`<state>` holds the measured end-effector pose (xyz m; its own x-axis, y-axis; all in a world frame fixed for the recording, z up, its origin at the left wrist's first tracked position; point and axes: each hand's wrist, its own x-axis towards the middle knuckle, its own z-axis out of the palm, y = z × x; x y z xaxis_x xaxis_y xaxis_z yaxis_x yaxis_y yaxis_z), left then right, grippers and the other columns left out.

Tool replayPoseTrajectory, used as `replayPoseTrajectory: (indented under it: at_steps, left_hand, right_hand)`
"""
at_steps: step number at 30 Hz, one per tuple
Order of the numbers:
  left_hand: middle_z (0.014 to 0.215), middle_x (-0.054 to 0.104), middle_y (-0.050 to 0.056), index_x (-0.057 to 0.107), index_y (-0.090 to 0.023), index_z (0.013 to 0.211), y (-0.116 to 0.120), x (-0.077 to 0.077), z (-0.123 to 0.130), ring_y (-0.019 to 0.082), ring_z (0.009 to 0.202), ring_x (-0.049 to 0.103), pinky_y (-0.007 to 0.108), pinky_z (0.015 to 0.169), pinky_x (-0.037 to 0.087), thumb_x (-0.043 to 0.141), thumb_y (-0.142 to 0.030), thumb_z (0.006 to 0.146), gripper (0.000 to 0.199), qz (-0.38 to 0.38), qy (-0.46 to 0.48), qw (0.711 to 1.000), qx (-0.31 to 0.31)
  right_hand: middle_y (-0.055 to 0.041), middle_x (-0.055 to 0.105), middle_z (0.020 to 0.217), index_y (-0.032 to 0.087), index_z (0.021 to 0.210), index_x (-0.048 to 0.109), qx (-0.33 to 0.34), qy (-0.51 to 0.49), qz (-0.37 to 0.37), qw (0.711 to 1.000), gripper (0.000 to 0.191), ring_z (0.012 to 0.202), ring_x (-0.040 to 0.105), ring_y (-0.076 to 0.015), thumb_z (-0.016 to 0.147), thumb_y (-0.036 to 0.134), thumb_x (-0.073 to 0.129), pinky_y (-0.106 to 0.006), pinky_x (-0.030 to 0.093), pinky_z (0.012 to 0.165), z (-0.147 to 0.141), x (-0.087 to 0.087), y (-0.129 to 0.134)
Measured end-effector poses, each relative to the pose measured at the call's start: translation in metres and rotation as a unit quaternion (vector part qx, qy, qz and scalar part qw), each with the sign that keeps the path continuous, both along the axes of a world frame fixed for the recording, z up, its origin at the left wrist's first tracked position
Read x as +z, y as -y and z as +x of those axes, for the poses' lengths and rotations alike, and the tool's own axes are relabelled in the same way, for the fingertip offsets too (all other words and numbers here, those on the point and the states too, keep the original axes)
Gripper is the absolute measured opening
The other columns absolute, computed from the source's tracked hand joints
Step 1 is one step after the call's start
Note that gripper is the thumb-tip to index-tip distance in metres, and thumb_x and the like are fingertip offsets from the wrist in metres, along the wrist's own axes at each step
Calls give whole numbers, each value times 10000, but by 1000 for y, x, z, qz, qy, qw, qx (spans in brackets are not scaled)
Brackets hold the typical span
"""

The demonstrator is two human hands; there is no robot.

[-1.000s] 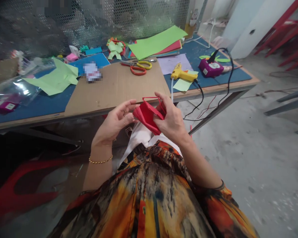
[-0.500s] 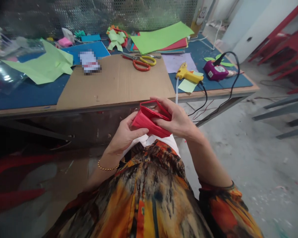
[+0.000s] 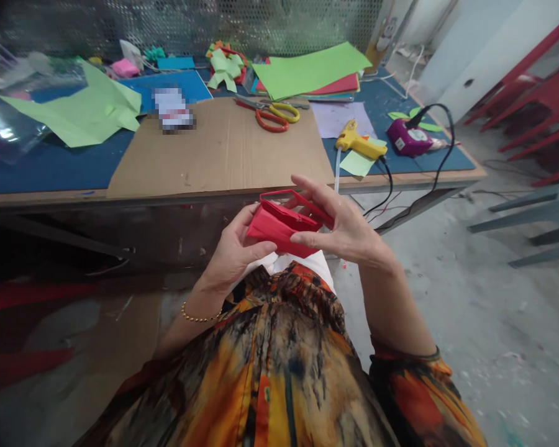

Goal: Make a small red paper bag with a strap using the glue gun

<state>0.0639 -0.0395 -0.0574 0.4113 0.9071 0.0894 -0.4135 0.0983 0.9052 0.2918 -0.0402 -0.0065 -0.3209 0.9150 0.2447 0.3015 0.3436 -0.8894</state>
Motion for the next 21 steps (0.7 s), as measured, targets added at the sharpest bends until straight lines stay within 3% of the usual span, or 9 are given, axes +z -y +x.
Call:
replayPoseTrajectory:
  at_steps: [3,9,16,21]
  left_hand:
    - [1243,755,79,707,-227,1252,0,3,1,245,1131,734,345,979,624,1030,-464,676,702,25,-28,999,24]
    - [1109,777,56,722,-211,1166,2,2,3,213,986,739,334,897,635,936,-490,789,516,37,-64,996,48]
    - [1138,782,51,720,-213,1169,2,5,3,184,976,728,303,904,628,994,-406,716,564,19,-45,997,61]
    - [1090,780,52,704,-225,1179,-3,-2,4,186,897,729,286,737,636,956,-480,747,561,28,-38,996,78]
  right_hand:
    - [-117,775,1350,279,1599,568,6,5,6,1000,949,1189,784,-281,790,633,917,-459,672,1066,-2,-2,-1]
    - [-118,779,1336,294,1617,545,10,14,-17,1000,921,982,791,-224,827,613,895,-368,711,872,-4,-2,-1]
    - [-116,783,1322,281,1587,588,-7,22,8,1000,933,1034,795,-249,796,665,899,-418,691,957,-5,2,1]
    - [-106,821,1211,281,1431,721,-79,-17,-4,997,658,1077,808,-286,918,690,771,-462,705,934,-4,-3,0]
